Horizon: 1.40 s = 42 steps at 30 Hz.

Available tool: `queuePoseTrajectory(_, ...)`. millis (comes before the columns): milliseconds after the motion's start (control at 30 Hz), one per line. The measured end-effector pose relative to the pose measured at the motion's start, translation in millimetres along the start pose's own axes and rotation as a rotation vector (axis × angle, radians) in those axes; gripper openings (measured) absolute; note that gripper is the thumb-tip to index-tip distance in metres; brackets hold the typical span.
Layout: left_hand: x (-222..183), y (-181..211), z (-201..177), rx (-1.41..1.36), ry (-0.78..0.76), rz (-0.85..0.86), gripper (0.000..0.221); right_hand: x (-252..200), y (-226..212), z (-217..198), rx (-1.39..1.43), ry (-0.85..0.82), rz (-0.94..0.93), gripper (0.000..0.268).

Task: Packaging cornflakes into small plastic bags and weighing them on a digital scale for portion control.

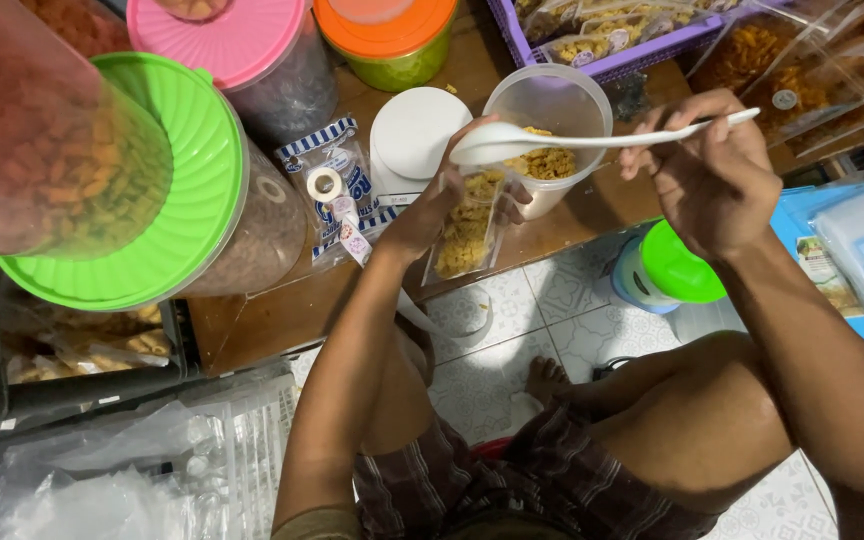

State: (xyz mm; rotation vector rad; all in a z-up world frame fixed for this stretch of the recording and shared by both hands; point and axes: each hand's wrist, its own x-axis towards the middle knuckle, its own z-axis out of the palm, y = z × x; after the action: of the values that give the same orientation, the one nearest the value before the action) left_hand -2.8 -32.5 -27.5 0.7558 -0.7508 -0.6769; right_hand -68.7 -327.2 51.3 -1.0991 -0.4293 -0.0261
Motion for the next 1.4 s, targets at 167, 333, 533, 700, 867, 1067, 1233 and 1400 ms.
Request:
queuePoseTrajectory(167,1.3,14.7,16.8,0.157,0.33,0.026,0.094,2.7,0.7,-1.5,-0.088,0.226,-0.048,0.025)
queuePoseTrajectory(333,-3.6,25.6,13.0,0.245,0.419,0.135,0.098,8.8,9.9,-14.5,-0.35,0.427,-0.027,0.03)
queuePoseTrajectory(533,-5.0,32.3,21.7,0.246,0.51,0.243,0.092,10.3,8.6,-7.2,-0.709,0.262,0.031,0.012)
queuePoseTrajectory(700,-4.8,34.1,25.3,0.288,0.572,0.278,0.078,15.4,18.2,-3.4,-0.809,0.26,0.005,0.012)
queuePoseTrajectory(867,-4.7,37.6,33.5,0.297,0.63,0.337,0.073,20.9,18.8,-3.0,-0.939,0.243,-0.093,0.021)
queuePoseTrajectory(1067,-7.3,46.3,35.0,0.383,0.74,0.428,0.057,22.7,0.5,33.1,-1.342,0.144,-0.532,0.022)
queuePoseTrajectory(1233,-22.7,56.5,37.1,0.444,0.764,0.424,0.044,17.5,27.3,45.7,-1.297,-0.138,-0.43,0.005)
queuePoseTrajectory(1400,-51.2,67.4,8.8,0.423,0.722,0.381,0.051,27.6,66.8,81.4,-1.07,-0.41,0.136,0.023)
